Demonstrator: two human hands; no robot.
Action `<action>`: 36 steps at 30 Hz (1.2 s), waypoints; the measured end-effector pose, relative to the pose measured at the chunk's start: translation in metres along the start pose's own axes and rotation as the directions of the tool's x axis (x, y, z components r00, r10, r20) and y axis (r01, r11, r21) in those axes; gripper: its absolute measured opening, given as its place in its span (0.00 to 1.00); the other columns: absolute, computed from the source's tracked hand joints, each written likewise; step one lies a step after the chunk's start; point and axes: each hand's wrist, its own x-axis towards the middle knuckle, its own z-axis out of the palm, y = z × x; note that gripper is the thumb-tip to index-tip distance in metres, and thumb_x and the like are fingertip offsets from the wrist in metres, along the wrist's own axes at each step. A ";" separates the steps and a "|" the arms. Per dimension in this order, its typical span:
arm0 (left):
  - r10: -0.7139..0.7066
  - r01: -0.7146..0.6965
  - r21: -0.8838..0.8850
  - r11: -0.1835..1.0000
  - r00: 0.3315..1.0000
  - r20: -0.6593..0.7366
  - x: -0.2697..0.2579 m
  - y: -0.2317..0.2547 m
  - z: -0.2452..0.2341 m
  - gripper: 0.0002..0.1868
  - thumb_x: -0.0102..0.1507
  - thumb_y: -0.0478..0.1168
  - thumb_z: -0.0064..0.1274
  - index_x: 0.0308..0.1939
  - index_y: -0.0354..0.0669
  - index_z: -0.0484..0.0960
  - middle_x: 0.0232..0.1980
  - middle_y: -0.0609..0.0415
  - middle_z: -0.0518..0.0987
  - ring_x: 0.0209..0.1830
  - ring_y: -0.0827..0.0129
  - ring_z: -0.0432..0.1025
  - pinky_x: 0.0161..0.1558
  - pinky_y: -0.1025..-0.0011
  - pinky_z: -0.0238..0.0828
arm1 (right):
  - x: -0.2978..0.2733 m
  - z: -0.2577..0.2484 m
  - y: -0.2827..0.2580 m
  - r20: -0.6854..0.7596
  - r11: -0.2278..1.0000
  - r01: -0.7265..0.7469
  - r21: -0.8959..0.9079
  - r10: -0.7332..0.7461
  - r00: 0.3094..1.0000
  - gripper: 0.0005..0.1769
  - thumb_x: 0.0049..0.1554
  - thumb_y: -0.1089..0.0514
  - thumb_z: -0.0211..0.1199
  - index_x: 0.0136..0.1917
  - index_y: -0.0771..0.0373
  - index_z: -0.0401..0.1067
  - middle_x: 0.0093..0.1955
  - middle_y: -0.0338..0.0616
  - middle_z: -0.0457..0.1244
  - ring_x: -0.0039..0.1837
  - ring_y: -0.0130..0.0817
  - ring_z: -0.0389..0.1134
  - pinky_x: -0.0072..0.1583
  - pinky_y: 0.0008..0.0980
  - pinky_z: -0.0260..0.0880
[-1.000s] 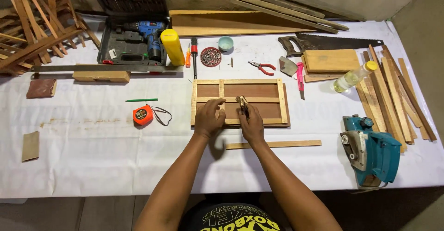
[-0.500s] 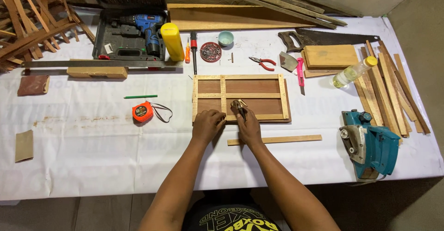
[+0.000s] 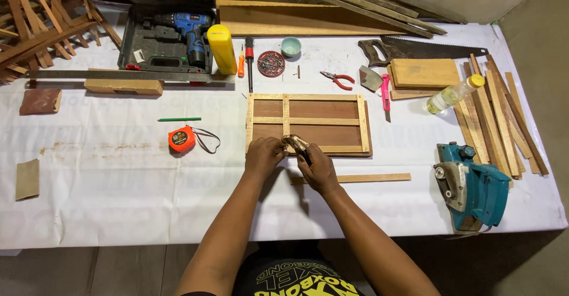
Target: Assembling and sanding wooden components for a frame or furniture piece.
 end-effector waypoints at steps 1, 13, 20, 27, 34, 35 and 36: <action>0.000 0.000 0.000 1.000 1.000 -0.001 0.000 -0.001 0.000 0.13 0.55 0.48 0.69 0.40 0.52 0.89 0.42 0.61 0.85 0.42 0.61 0.76 0.48 0.60 0.69 | 0.001 -0.004 -0.007 0.000 1.000 0.001 0.000 -0.001 1.000 0.12 0.62 0.56 0.59 0.57 0.64 0.68 0.48 0.55 0.65 0.49 0.54 0.70 0.50 0.47 0.71; -0.068 0.068 -0.003 0.998 0.996 0.066 0.005 0.006 -0.004 0.13 0.55 0.48 0.68 0.43 0.55 0.89 0.43 0.61 0.85 0.45 0.60 0.76 0.50 0.59 0.68 | -0.003 -0.005 -0.002 0.061 0.997 -0.037 -0.074 0.042 0.997 0.18 0.60 0.55 0.58 0.61 0.65 0.68 0.51 0.56 0.66 0.50 0.57 0.70 0.52 0.50 0.70; -0.110 0.110 0.004 0.994 0.988 0.106 0.006 -0.003 0.007 0.15 0.56 0.50 0.68 0.45 0.55 0.89 0.44 0.62 0.85 0.47 0.63 0.76 0.52 0.61 0.67 | -0.010 -0.005 -0.002 0.055 0.999 -0.044 0.001 0.044 0.998 0.15 0.59 0.56 0.58 0.58 0.63 0.67 0.48 0.53 0.65 0.46 0.52 0.72 0.49 0.46 0.74; -0.094 0.096 -0.012 0.995 0.990 0.102 0.005 0.009 -0.007 0.13 0.57 0.49 0.66 0.45 0.57 0.89 0.45 0.63 0.85 0.46 0.64 0.76 0.51 0.61 0.67 | -0.013 0.003 0.011 0.088 0.984 -0.173 -0.039 0.176 0.980 0.12 0.62 0.57 0.57 0.58 0.62 0.66 0.50 0.52 0.66 0.49 0.52 0.72 0.52 0.47 0.73; 0.080 -0.080 0.131 0.988 0.997 0.006 0.002 0.029 -0.008 0.22 0.58 0.54 0.64 0.51 0.52 0.83 0.49 0.55 0.80 0.49 0.60 0.73 0.51 0.60 0.66 | -0.018 -0.027 0.001 -0.191 0.982 -0.183 -0.052 0.170 0.967 0.22 0.58 0.57 0.61 0.66 0.59 0.69 0.54 0.50 0.67 0.50 0.50 0.72 0.50 0.45 0.73; 0.124 -0.121 0.109 0.987 0.992 -0.019 0.004 0.033 0.003 0.23 0.59 0.54 0.64 0.54 0.52 0.82 0.50 0.54 0.79 0.51 0.60 0.73 0.53 0.59 0.65 | -0.021 -0.029 0.012 -0.250 0.982 -0.169 -0.079 0.145 0.957 0.23 0.59 0.57 0.63 0.67 0.59 0.68 0.54 0.50 0.66 0.52 0.49 0.72 0.52 0.43 0.73; 0.172 -0.167 0.089 0.982 0.984 -0.050 0.012 0.038 0.011 0.25 0.60 0.55 0.64 0.57 0.52 0.80 0.51 0.53 0.78 0.52 0.59 0.72 0.55 0.57 0.64 | -0.019 -0.033 0.024 -0.311 0.983 -0.151 -0.107 0.112 0.944 0.24 0.59 0.56 0.65 0.68 0.59 0.66 0.55 0.50 0.66 0.54 0.47 0.71 0.54 0.42 0.73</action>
